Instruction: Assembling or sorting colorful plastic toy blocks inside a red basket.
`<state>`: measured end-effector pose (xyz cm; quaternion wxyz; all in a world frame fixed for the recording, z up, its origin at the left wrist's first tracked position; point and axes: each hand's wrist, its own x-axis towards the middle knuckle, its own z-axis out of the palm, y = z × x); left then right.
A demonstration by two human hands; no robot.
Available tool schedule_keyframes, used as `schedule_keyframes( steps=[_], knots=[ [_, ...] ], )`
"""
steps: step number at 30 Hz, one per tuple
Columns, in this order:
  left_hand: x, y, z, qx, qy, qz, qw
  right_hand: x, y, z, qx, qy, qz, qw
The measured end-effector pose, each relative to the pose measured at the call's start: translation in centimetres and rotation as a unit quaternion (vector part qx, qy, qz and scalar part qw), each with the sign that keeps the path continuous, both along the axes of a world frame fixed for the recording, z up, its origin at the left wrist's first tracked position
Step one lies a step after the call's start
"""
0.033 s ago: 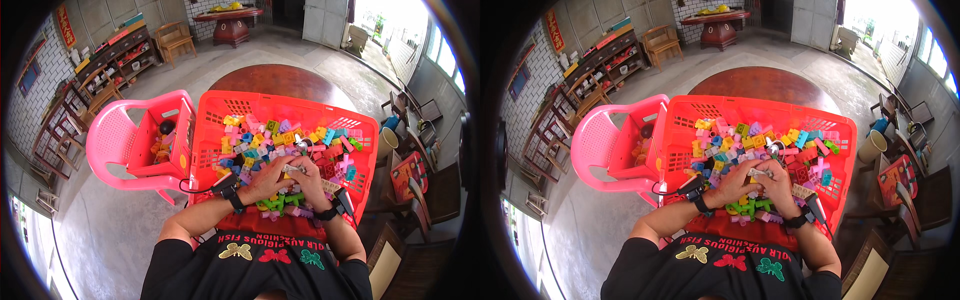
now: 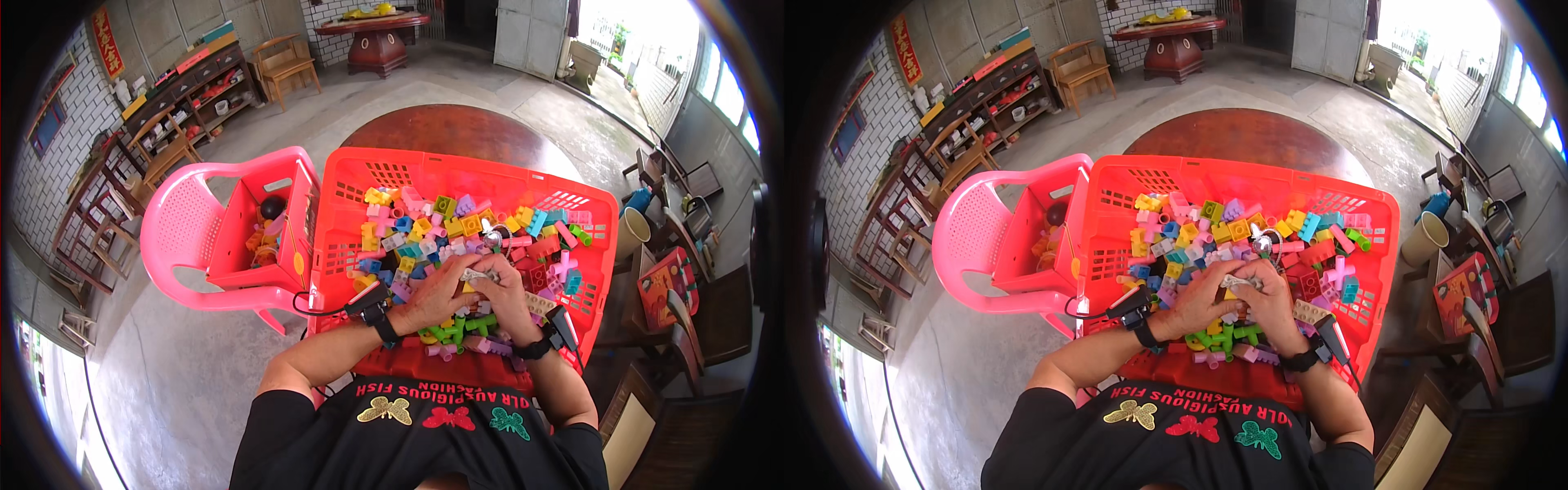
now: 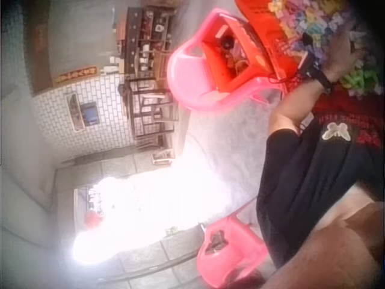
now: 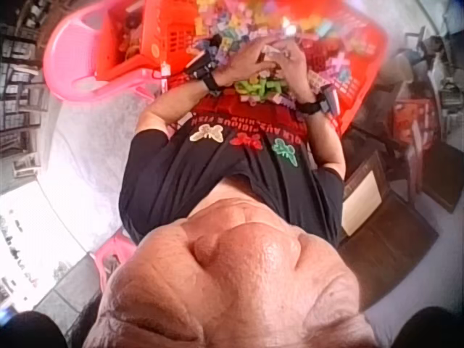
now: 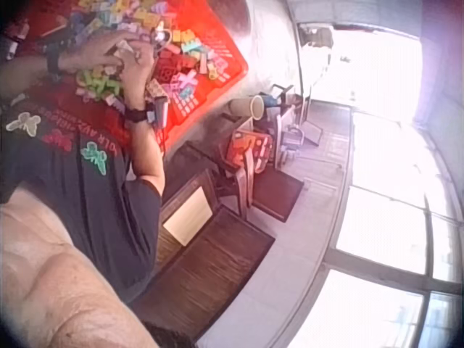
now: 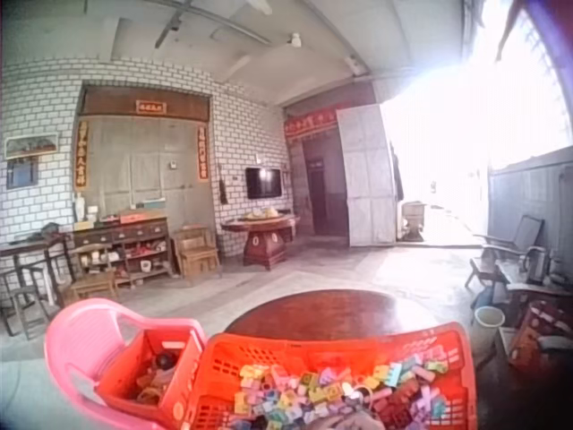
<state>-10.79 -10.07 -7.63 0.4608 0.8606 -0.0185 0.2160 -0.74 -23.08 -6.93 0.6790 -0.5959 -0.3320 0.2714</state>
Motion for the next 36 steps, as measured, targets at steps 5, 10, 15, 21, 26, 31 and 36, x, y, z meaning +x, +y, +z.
schedule_keyframes(
  steps=[5,10,15,21,26,31,36],
  knots=[
    [-0.1,-0.4,0.0,-0.007,-0.041,0.019,0.999,-0.3,-0.2,0.4,0.025,-0.090,0.016,0.996],
    [0.1,-0.1,0.0,0.058,-0.097,0.043,0.993,-0.6,-0.2,0.7,0.000,-0.005,0.033,0.999],
    [0.0,-0.5,0.3,0.072,-0.105,0.013,0.992,-0.2,0.0,-0.1,0.031,0.035,0.022,0.999],
    [-0.2,-0.2,0.6,0.020,-0.080,0.044,0.996,-0.6,-0.3,0.9,0.032,0.082,0.070,0.994],
    [-0.3,-0.5,0.6,0.095,-0.092,0.038,0.990,-0.4,-0.2,-0.1,0.051,0.077,0.083,0.992],
    [-0.4,-0.4,0.9,0.134,-0.101,0.003,0.986,-0.9,0.7,-0.5,0.111,0.069,0.013,0.991],
    [0.0,-0.1,0.5,0.044,-0.088,0.051,0.994,-0.6,-0.2,-0.3,0.025,0.063,0.073,0.995]
  ],
)
